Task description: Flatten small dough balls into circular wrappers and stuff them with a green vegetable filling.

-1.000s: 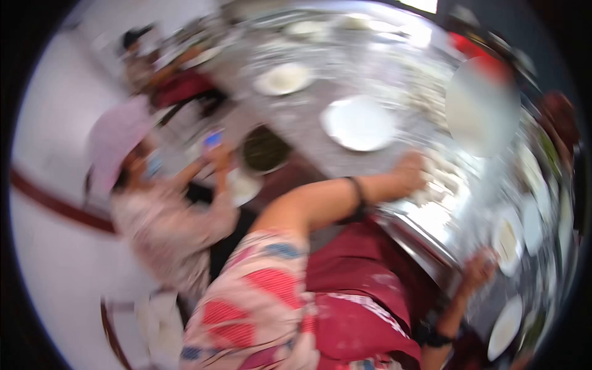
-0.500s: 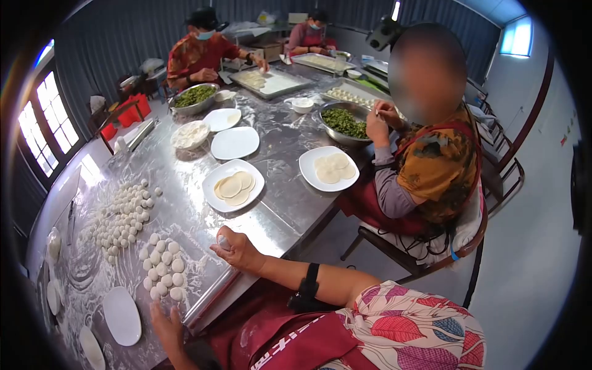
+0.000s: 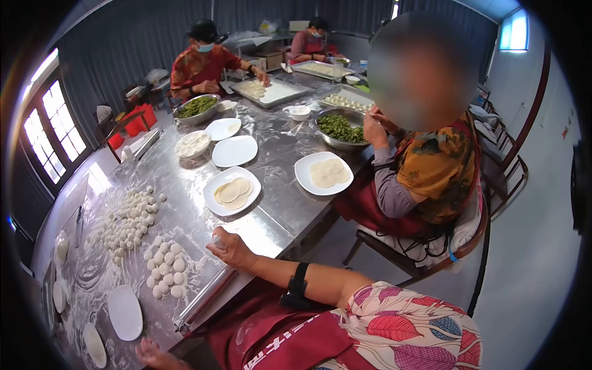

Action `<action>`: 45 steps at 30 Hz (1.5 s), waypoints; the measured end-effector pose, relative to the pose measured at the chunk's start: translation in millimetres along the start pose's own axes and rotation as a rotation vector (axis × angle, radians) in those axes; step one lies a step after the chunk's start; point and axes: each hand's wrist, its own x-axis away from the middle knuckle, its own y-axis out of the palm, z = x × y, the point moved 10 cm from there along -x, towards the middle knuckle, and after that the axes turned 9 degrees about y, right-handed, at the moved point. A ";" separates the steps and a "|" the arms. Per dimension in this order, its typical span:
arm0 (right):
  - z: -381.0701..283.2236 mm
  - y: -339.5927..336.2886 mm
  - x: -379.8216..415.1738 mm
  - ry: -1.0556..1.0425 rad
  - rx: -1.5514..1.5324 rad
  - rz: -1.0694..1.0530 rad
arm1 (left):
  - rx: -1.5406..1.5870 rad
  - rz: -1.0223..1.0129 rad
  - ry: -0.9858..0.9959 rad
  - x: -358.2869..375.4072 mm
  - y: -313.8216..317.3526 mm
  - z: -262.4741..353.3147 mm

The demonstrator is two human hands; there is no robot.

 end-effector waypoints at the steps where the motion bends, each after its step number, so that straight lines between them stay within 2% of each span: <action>1: 0.8 -0.9 0.0 -0.008 0.003 0.011 | 0.007 0.024 -0.082 -9.4 -22.7 -20.2; 4: -3.2 -3.0 -0.3 0.012 0.019 -0.007 | 0.095 0.189 -0.143 27.6 -53.0 61.3; 7: -1.7 -0.5 -0.2 -0.008 0.018 0.013 | 0.103 0.215 -0.100 32.7 -50.8 66.6; 11: 0.0 -0.3 0.6 0.023 0.031 -0.009 | -0.570 -0.190 0.336 30.9 7.4 74.1; 14: -2.4 -3.7 0.7 -0.008 0.013 0.039 | -0.196 -0.471 0.265 49.3 86.0 95.1; 17: 2.4 -0.2 0.2 -0.027 0.020 0.054 | -0.195 -0.610 0.373 61.4 127.7 133.2; 19: 5.4 -5.0 -0.7 -0.160 0.072 0.167 | 0.262 -0.809 0.179 74.0 166.6 150.1; 20: 6.8 -2.4 4.7 -0.214 0.090 0.203 | 0.543 -0.991 0.068 91.9 185.2 197.6; 21: 17.3 2.7 1.2 -0.113 0.079 0.120 | 0.826 -1.146 -0.050 108.7 195.8 261.0; 24: 13.8 -1.5 -0.7 -0.005 0.022 0.075 | 1.057 -1.123 0.169 114.4 187.2 372.0; 25: 8.4 -2.2 -1.9 -0.070 0.029 0.105 | 1.107 -1.119 0.290 110.4 182.5 399.2; 27: -6.3 -4.7 -1.2 0.019 0.069 0.040 | 1.052 -1.362 0.575 115.5 183.8 449.1; 28: -4.3 -4.2 -1.0 0.073 0.098 0.018 | 1.063 -1.401 0.617 118.8 181.6 454.0; 30: -2.2 -1.0 0.9 0.010 0.028 0.038 | 1.087 -1.481 0.700 124.8 178.9 463.4; 32: -4.7 -7.7 0.9 -0.034 0.041 0.083 | 1.129 -1.394 0.464 124.2 182.9 434.0; 33: -0.3 -5.0 0.2 -0.076 0.056 0.074 | 1.055 -1.261 0.393 120.4 187.1 425.1; 35: -2.6 -4.2 0.2 -0.015 0.045 0.034 | 0.486 -1.320 0.640 120.7 207.2 386.5; 40: -2.2 -2.4 -0.2 -0.022 -0.012 0.039 | -0.347 -0.977 0.578 70.2 231.6 214.1; 43: -1.7 -2.5 -0.2 0.014 -0.005 0.009 | -0.625 -1.001 0.579 59.7 234.2 164.5; 45: -1.8 -2.2 0.0 0.038 0.000 -0.013 | -0.658 -1.077 0.490 60.1 237.5 140.3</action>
